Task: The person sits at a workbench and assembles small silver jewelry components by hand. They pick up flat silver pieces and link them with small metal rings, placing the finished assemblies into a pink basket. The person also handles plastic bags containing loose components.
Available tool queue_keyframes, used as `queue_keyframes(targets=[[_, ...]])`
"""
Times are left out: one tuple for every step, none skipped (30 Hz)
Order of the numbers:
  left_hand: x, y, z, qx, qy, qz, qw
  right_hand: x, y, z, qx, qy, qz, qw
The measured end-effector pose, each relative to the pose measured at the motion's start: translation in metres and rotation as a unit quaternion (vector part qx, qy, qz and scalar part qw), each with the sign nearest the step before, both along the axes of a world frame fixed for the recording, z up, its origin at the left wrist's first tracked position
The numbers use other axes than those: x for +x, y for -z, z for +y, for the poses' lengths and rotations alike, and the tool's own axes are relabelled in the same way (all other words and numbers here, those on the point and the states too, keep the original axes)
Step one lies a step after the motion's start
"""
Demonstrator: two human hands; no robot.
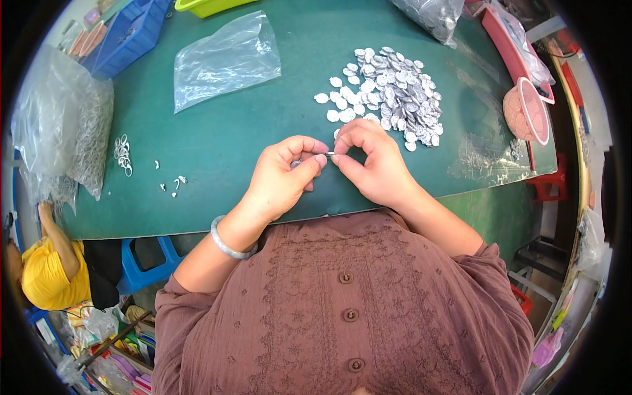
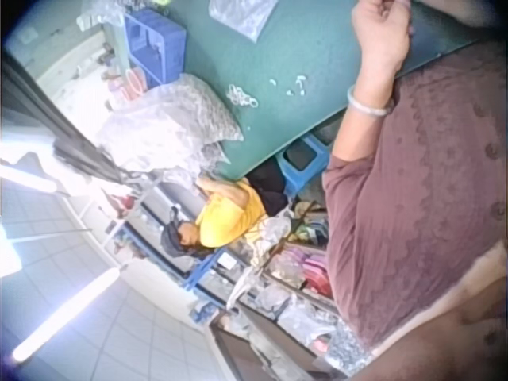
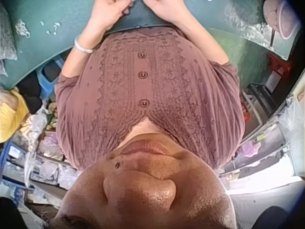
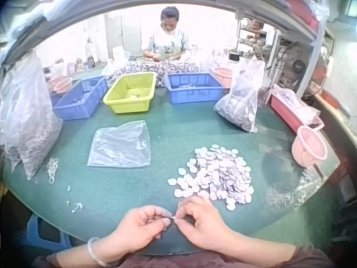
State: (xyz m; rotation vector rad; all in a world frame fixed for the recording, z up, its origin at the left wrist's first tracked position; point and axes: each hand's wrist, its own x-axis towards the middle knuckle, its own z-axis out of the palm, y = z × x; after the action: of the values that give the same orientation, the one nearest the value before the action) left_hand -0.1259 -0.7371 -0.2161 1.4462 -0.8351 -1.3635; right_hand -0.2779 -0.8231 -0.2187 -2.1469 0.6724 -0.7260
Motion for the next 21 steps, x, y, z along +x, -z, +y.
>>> queue_keyframes(targets=[[0.000, 0.000, 0.001, 0.000, 0.000, -0.002, 1.000, -0.001, -0.004, 0.002, 0.094, 0.005, -0.002, 0.996], [-0.001, 0.001, 0.002, -0.001, 0.001, -0.004, 1.000, -0.003, -0.009, 0.003, 0.188, 0.011, -0.004, 0.982], [-0.001, 0.001, 0.002, -0.013, 0.003, 0.002, 1.000, -0.004, -0.012, 0.004, 0.280, 0.017, -0.005, 0.960], [-0.001, 0.000, 0.003, -0.024, 0.004, 0.008, 1.000, -0.005, -0.011, 0.005, 0.297, 0.010, -0.025, 0.955], [-0.002, 0.000, 0.003, -0.036, 0.006, 0.014, 0.999, -0.007, -0.009, 0.005, 0.314, 0.004, -0.045, 0.948], [-0.003, -0.001, 0.005, -0.045, 0.011, 0.019, 0.999, -0.008, -0.008, 0.005, 0.331, -0.003, -0.065, 0.942], [-0.004, -0.003, 0.006, -0.054, 0.015, 0.024, 0.998, -0.009, -0.009, 0.007, 0.355, -0.001, -0.075, 0.932], [-0.005, -0.005, 0.007, -0.063, 0.020, 0.029, 0.997, -0.011, -0.011, 0.009, 0.380, 0.002, -0.085, 0.921], [-0.006, -0.006, 0.008, -0.060, 0.018, 0.030, 0.998, -0.012, -0.014, 0.010, 0.403, 0.003, -0.096, 0.910], [-0.007, -0.007, 0.008, -0.057, 0.016, 0.031, 0.998, -0.014, -0.018, 0.010, 0.415, 0.007, -0.079, 0.906], [-0.008, -0.007, 0.008, -0.054, 0.015, 0.032, 0.998, -0.016, -0.022, 0.010, 0.426, 0.011, -0.063, 0.902], [-0.008, -0.006, 0.008, -0.048, 0.021, 0.026, 0.998, -0.018, -0.024, 0.010, 0.438, 0.015, -0.047, 0.898], [-0.009, -0.005, 0.008, -0.042, 0.027, 0.019, 0.999, -0.019, -0.024, 0.011, 0.455, 0.010, -0.040, 0.890], [-0.009, -0.004, 0.009, -0.036, 0.033, 0.013, 0.999, -0.020, -0.024, 0.013, 0.472, 0.005, -0.033, 0.881], [-0.010, -0.004, 0.008, -0.035, 0.032, 0.018, 0.999, -0.020, -0.025, 0.013, 0.488, 0.001, -0.027, 0.872], [-0.012, -0.004, 0.008, -0.035, 0.032, 0.022, 0.999, -0.021, -0.025, 0.013, 0.491, 0.004, -0.021, 0.871], [-0.013, -0.004, 0.008, -0.034, 0.032, 0.026, 0.999, -0.020, -0.024, 0.013, 0.494, 0.006, -0.016, 0.869], [-0.013, -0.004, 0.008, -0.029, 0.027, 0.038, 0.998, -0.020, -0.024, 0.012, 0.497, 0.007, -0.011, 0.868], [-0.013, -0.004, 0.007, -0.025, 0.022, 0.050, 0.998, -0.020, -0.022, 0.012, 0.501, 0.007, -0.022, 0.865], [-0.013, -0.005, 0.006, -0.021, 0.017, 0.061, 0.998, -0.020, -0.019, 0.011, 0.504, 0.007, -0.034, 0.863], [-0.012, -0.005, 0.006, -0.012, 0.007, 0.083, 0.996, -0.020, -0.017, 0.011, 0.508, 0.006, -0.045, 0.860]])
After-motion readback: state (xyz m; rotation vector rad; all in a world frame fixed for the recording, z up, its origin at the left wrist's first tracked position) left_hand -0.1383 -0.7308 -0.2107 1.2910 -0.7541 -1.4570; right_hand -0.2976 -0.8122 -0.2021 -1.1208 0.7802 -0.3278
